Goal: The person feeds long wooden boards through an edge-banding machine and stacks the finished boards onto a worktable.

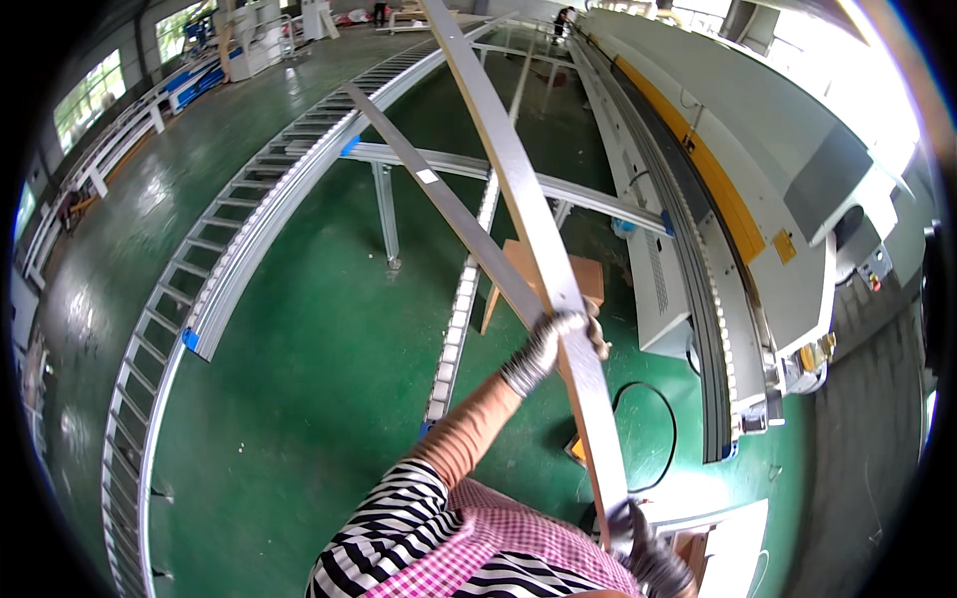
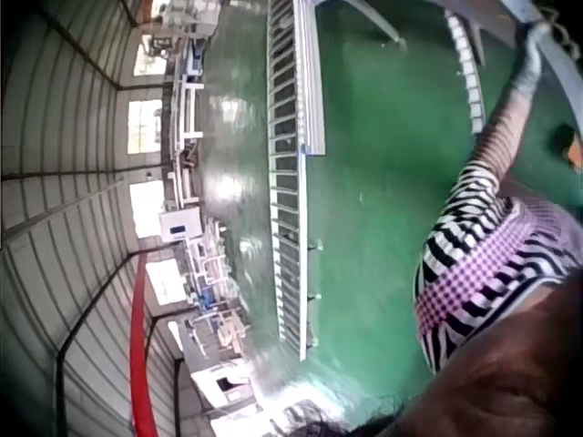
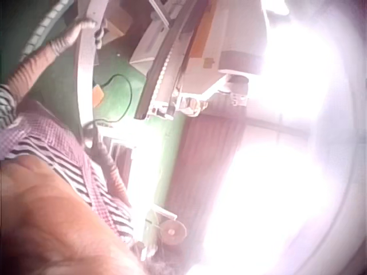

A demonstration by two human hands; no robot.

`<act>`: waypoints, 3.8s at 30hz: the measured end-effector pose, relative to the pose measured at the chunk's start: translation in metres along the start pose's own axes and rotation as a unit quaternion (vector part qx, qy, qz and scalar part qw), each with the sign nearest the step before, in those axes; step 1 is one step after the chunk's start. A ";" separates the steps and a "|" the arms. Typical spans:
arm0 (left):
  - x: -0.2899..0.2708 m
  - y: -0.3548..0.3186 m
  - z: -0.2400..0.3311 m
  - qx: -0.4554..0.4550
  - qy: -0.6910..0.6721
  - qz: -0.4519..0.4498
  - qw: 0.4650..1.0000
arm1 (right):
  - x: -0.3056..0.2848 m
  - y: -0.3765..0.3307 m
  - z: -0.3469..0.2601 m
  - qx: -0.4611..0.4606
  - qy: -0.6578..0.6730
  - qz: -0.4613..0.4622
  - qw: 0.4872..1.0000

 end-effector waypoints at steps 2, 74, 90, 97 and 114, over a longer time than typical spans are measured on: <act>-0.037 0.005 0.035 0.015 -0.073 0.073 0.995 | 0.019 -0.009 0.048 0.094 0.017 0.019 0.995; -0.191 -0.077 0.121 -0.238 0.792 0.421 0.374 | -0.220 0.031 0.107 0.294 -0.274 0.323 0.857; -0.068 -0.123 -0.062 -0.197 0.757 0.457 0.423 | -0.373 -0.223 0.374 0.403 -0.208 0.453 0.767; -0.052 -0.134 -0.046 -0.212 0.758 0.453 0.418 | -0.360 -0.264 0.420 0.500 -0.210 0.422 0.727; 0.074 0.091 -0.361 -0.090 0.890 -0.162 0.416 | -0.269 -0.420 0.463 0.584 -0.218 0.371 0.689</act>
Point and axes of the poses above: each hand's wrist, its own y-axis towards the middle knuckle, its own x-axis out of the palm, z = x × y, the point moved 4 cm from there along y, towards the middle knuckle, and after that the axes turned 9 degrees about -z, right-handed, at the moved point
